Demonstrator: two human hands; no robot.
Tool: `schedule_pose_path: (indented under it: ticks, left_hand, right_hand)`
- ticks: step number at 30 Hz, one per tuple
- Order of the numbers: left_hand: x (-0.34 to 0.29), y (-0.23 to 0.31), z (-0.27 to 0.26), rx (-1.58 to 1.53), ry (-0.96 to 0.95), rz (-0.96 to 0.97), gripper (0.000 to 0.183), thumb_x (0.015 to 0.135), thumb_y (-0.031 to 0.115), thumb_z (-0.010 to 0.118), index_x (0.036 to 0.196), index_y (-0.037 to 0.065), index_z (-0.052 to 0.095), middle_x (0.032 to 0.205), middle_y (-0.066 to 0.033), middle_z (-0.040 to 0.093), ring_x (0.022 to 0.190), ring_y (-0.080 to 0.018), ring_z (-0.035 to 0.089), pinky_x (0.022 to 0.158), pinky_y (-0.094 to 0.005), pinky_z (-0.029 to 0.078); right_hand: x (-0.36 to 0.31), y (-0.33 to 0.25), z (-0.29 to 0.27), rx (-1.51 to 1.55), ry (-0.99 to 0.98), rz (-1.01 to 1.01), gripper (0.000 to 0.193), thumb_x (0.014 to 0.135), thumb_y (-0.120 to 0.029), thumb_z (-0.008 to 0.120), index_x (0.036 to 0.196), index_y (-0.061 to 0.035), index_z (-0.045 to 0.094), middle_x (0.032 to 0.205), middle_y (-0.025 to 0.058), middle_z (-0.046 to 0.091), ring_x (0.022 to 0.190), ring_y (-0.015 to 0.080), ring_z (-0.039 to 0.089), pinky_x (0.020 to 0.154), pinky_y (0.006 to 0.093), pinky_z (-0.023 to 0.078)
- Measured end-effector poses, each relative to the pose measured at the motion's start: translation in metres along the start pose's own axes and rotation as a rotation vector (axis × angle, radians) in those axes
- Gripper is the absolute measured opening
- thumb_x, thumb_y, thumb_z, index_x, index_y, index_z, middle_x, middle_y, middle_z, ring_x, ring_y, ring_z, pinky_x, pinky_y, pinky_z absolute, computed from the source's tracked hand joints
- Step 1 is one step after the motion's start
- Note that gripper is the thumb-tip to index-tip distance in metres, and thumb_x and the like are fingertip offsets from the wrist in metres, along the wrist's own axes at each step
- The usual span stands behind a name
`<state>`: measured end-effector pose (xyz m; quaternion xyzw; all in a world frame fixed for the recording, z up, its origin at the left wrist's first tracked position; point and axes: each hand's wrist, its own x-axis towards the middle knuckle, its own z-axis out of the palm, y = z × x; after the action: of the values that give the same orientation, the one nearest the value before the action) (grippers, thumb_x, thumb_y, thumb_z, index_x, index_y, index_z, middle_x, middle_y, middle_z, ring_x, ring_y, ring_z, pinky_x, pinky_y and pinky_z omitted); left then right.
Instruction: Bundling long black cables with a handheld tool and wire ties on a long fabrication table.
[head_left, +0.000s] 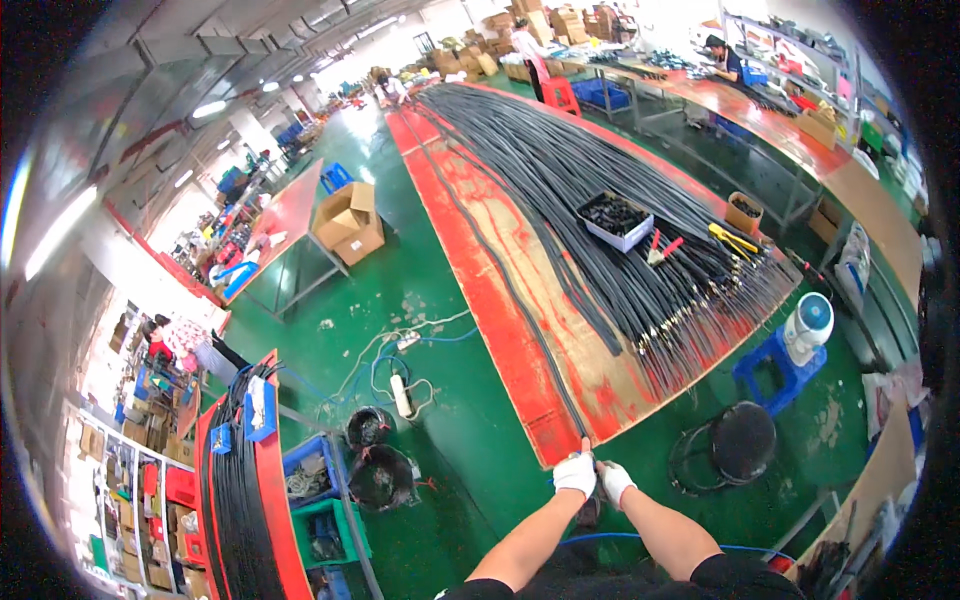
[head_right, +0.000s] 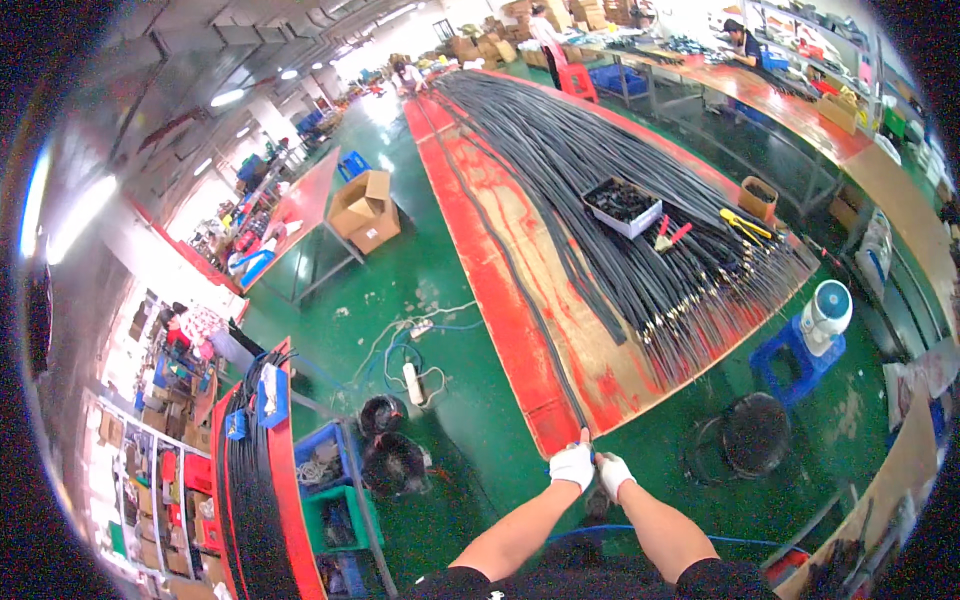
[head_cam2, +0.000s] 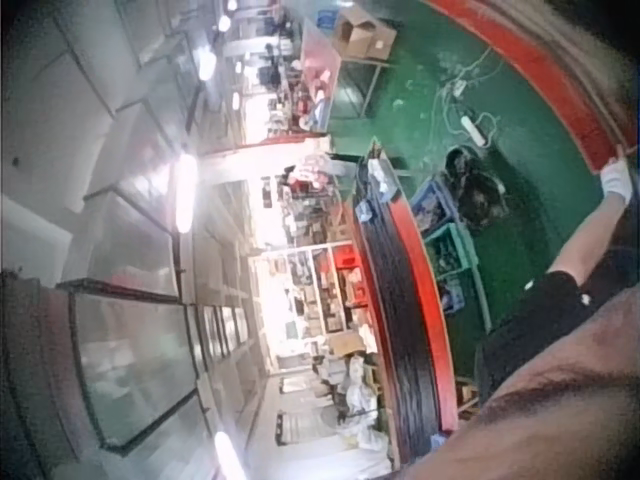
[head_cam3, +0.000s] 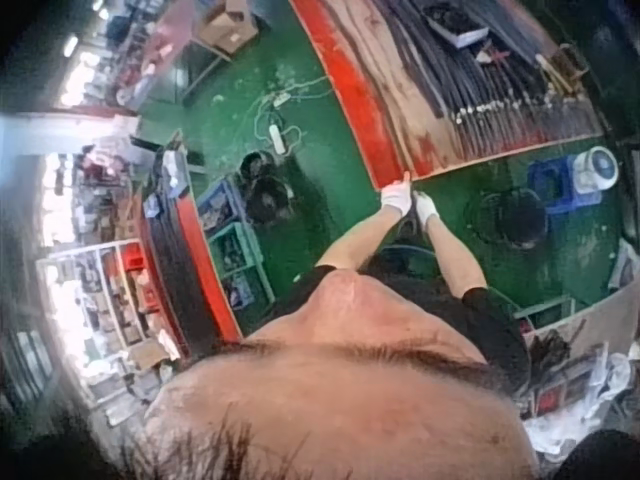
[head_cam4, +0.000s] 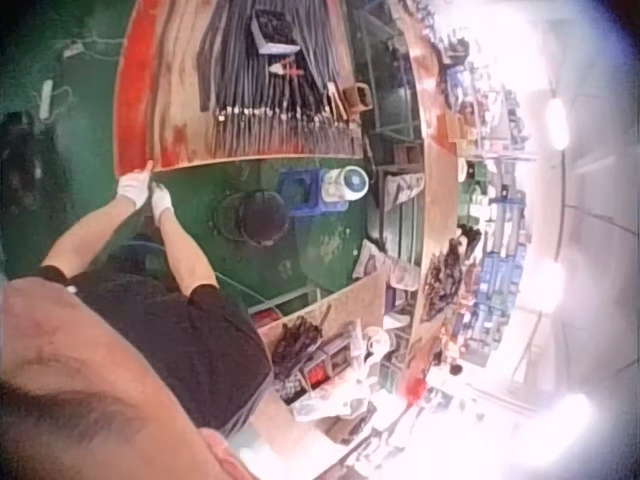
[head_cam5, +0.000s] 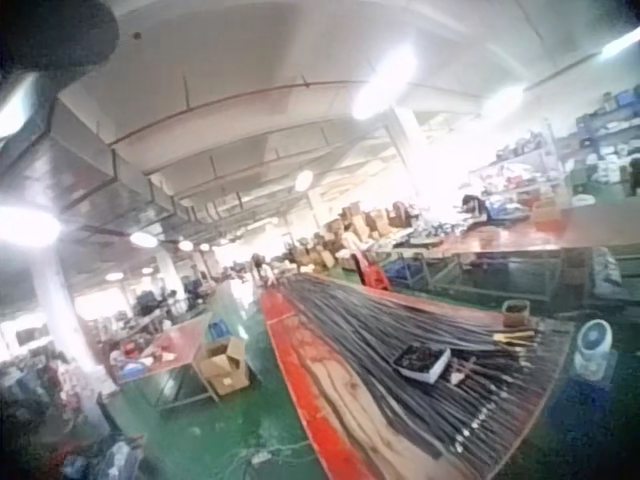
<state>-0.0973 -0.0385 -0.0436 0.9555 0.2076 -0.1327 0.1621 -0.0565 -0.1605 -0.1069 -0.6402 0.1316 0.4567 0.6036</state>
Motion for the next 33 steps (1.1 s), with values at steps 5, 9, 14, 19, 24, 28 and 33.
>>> schedule_pose_path:
  ticks: [5,9,14,19,24,28,33]
  left_hand:
    - [0.008,0.017,0.003,0.034,0.049,0.019,0.057,0.105,0.025,0.043,0.160,0.011,0.038,0.113,-0.0233,0.070,0.099,-0.0393,0.072,0.086,-0.0500,0.058]
    - [0.007,0.009,0.005,0.081,0.031,-0.052,0.051,0.108,0.023,0.038,0.156,0.010,0.043,0.109,-0.0208,0.072,0.097,-0.0372,0.073,0.083,-0.0495,0.058]
    - [-0.005,0.018,0.012,0.114,0.050,-0.079,0.047,0.110,0.024,0.035,0.152,0.007,0.048,0.104,-0.0179,0.073,0.095,-0.0351,0.074,0.083,-0.0481,0.057]
    - [-0.004,0.016,0.015,0.059,0.124,-0.062,0.053,0.102,0.020,0.043,0.154,0.009,0.047,0.107,-0.0213,0.072,0.095,-0.0389,0.073,0.084,-0.0509,0.057]
    - [-0.002,0.021,0.000,0.078,0.091,-0.047,0.054,0.102,0.021,0.043,0.154,0.008,0.046,0.109,-0.0218,0.072,0.097,-0.0391,0.073,0.085,-0.0507,0.057]
    - [0.006,0.023,-0.003,0.131,0.052,-0.021,0.054,0.103,0.020,0.043,0.155,0.008,0.045,0.110,-0.0221,0.072,0.098,-0.0385,0.073,0.086,-0.0503,0.057]
    - [0.009,0.018,0.002,0.185,0.081,-0.032,0.050,0.107,0.022,0.039,0.154,0.006,0.046,0.106,-0.0201,0.072,0.094,-0.0364,0.073,0.081,-0.0493,0.058]
  right_hand:
    - [0.003,0.014,-0.007,0.000,0.076,-0.078,0.037,0.108,-0.032,0.053,0.131,-0.0028,0.061,0.093,0.0081,0.063,0.073,0.0182,0.052,0.064,0.0349,0.040]
    - [-0.047,0.053,-0.013,-0.032,0.020,0.002,0.035,0.106,-0.027,0.054,0.124,0.0004,0.065,0.100,0.0102,0.070,0.089,0.0202,0.062,0.082,0.0350,0.050]
    - [-0.104,0.098,-0.038,0.131,-0.018,0.043,0.022,0.109,-0.033,0.054,0.099,-0.0133,0.059,0.065,-0.0024,0.047,0.048,0.0121,0.041,0.043,0.0305,0.030]
    - [-0.117,0.068,-0.046,0.147,-0.123,0.111,0.028,0.111,-0.034,0.052,0.097,-0.0116,0.061,0.065,-0.0012,0.049,0.050,0.0139,0.045,0.045,0.0315,0.035]
    - [-0.066,0.040,-0.033,0.199,-0.113,0.027,0.032,0.110,-0.038,0.052,0.105,-0.0099,0.065,0.070,0.0010,0.052,0.051,0.0154,0.047,0.045,0.0338,0.039]
    - [-0.035,0.035,-0.012,-0.015,0.064,-0.161,0.033,0.108,-0.036,0.054,0.100,-0.0061,0.068,0.083,0.0065,0.063,0.073,0.0194,0.057,0.067,0.0376,0.049]
    - [-0.052,0.052,-0.009,-0.095,0.132,-0.236,0.030,0.107,-0.028,0.056,0.102,-0.0025,0.070,0.088,0.0072,0.066,0.083,0.0181,0.056,0.078,0.0355,0.048]
